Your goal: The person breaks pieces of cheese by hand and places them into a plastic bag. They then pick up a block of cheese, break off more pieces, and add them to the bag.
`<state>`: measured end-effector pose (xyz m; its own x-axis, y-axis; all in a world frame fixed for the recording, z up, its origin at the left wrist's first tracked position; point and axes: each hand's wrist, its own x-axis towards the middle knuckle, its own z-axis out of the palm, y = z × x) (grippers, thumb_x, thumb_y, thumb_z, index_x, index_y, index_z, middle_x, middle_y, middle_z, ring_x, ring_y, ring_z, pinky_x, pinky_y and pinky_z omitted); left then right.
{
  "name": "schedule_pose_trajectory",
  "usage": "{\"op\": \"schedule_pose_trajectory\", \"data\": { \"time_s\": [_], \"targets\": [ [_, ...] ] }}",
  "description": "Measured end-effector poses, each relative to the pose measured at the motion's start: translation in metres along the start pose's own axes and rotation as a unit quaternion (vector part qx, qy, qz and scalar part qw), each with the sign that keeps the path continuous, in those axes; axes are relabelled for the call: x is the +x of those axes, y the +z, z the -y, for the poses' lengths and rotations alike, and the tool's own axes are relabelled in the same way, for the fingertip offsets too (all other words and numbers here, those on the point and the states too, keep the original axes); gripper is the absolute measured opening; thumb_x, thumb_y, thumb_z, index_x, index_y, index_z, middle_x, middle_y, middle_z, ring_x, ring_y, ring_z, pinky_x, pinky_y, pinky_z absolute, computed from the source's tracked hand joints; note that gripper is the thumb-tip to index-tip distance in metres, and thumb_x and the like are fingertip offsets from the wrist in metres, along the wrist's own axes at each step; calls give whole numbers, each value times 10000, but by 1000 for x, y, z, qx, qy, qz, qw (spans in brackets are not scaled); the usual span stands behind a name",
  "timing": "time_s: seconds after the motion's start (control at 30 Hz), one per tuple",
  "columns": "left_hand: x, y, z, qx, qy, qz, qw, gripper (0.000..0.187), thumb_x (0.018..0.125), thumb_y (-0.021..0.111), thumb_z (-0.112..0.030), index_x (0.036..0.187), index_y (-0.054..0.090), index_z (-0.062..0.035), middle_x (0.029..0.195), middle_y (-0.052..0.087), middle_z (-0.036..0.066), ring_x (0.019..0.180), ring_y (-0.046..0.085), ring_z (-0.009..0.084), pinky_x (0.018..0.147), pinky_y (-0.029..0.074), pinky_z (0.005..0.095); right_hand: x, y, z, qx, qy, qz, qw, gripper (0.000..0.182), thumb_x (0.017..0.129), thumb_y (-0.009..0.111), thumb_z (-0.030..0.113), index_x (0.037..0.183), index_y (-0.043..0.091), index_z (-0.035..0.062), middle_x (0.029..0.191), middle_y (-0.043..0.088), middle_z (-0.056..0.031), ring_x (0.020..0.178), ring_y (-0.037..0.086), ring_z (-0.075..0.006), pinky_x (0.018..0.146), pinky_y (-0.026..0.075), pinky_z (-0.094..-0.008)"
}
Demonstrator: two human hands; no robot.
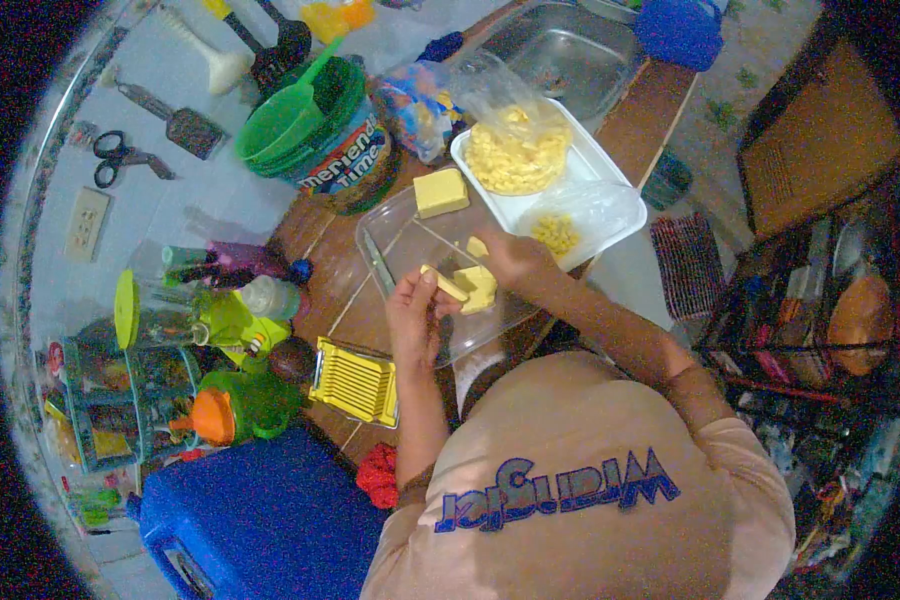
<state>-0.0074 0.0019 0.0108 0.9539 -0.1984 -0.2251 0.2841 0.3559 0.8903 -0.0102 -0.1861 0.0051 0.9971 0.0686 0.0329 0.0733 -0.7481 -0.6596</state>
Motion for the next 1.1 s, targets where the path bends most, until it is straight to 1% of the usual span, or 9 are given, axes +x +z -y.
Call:
{"op": "schedule_pose_trajectory", "data": {
  "time_s": [0.07, 0.27, 0.37, 0.57, 0.67, 0.77, 0.87, 0.97, 1.1],
  "targets": [
    [0, -6, 4, -10, 8, -4, 1000, 147, 883, 559, -160, 917, 575, -17, 752, 619, 65, 593, 609, 147, 514, 549, 280, 17, 16, -8, -42, -38, -21, 998, 311, 881, 391, 247, 1120, 497, 79, 910, 629, -207, 838, 622, -369, 691, 493, -471],
    [-2, -12, 7, -29, 20, -2, 999, 154, 886, 556, -179, 920, 576, -31, 768, 618, 56, 620, 609, 142, 502, 556, 286, 44, 17, 9, -104, -29, 54, 993, 265, 807, 563, 201, 1040, 555, 75, 954, 620, -166, 868, 602, -345, 725, 477, -434],
    [-6, -15, 3, -47, 21, -27, 998, 158, 881, 567, -191, 919, 572, -38, 763, 614, 50, 614, 604, 137, 502, 554, 281, 41, 14, 10, -28, -105, 50, 993, 278, 804, 563, 213, 1028, 552, 49, 885, 626, -191, 846, 612, -365, 741, 494, -460],
    [-10, -21, -2, -62, 22, -75, 995, 163, 868, 588, -198, 892, 574, -37, 723, 610, 57, 592, 603, 149, 508, 548, 281, 19, 11, 12, 121, -75, 135, 981, 337, 735, 670, 174, 1030, 564, 51, 899, 613, -182, 843, 605, -351, 734, 494, -438],
    [-13, -11, -5, -42, 14, -57, 997, 158, 862, 595, -192, 871, 578, -35, 714, 614, 70, 581, 608, 162, 512, 546, 286, 3, -3, 29, -40, -54, 89, 994, 410, 769, 658, 235, 1116, 557, 41, 976, 604, -173, 888, 605, -286, 791, 473, -355],
    [-15, 5, -9, -8, 10, -43, 999, 148, 859, 597, -170, 863, 581, -24, 722, 619, 82, 580, 613, 171, 513, 540, 287, 2, 17, 0, -57, -170, -54, 982, 376, 786, 633, 176, 1128, 555, 42, 930, 608, -166, 855, 611, -282, 742, 496, -373],
    [-19, 18, -10, 10, -2, -32, 999, 136, 858, 594, -142, 863, 585, -7, 740, 625, 90, 591, 617, 175, 527, 534, 289, -2, -13, 24, 386, -16, 54, 921, 389, 804, 637, 214, 1143, 550, 43, 904, 619, -105, 841, 605, -203, 747, 494, -335],
    [-22, 35, -14, -3, -12, -9, 1000, 108, 855, 590, -85, 900, 594, 13, 781, 634, 94, 636, 621, 164, 566, 532, 269, -6, -21, 10, 431, -29, 135, 892, 419, 794, 667, 248, 1150, 552, 60, 898, 619, -58, 837, 587, -149, 745, 489, -308],
    [-21, 45, -12, -9, -13, 20, 1000, 106, 849, 592, -58, 911, 611, 26, 801, 638, 94, 654, 619, 155, 591, 522, 260, -8, -27, 0, 436, -44, 114, 892, 450, 769, 694, 247, 1156, 553, 68, 878, 626, -55, 803, 591, -141, 724, 491, -287]
  ]
}}
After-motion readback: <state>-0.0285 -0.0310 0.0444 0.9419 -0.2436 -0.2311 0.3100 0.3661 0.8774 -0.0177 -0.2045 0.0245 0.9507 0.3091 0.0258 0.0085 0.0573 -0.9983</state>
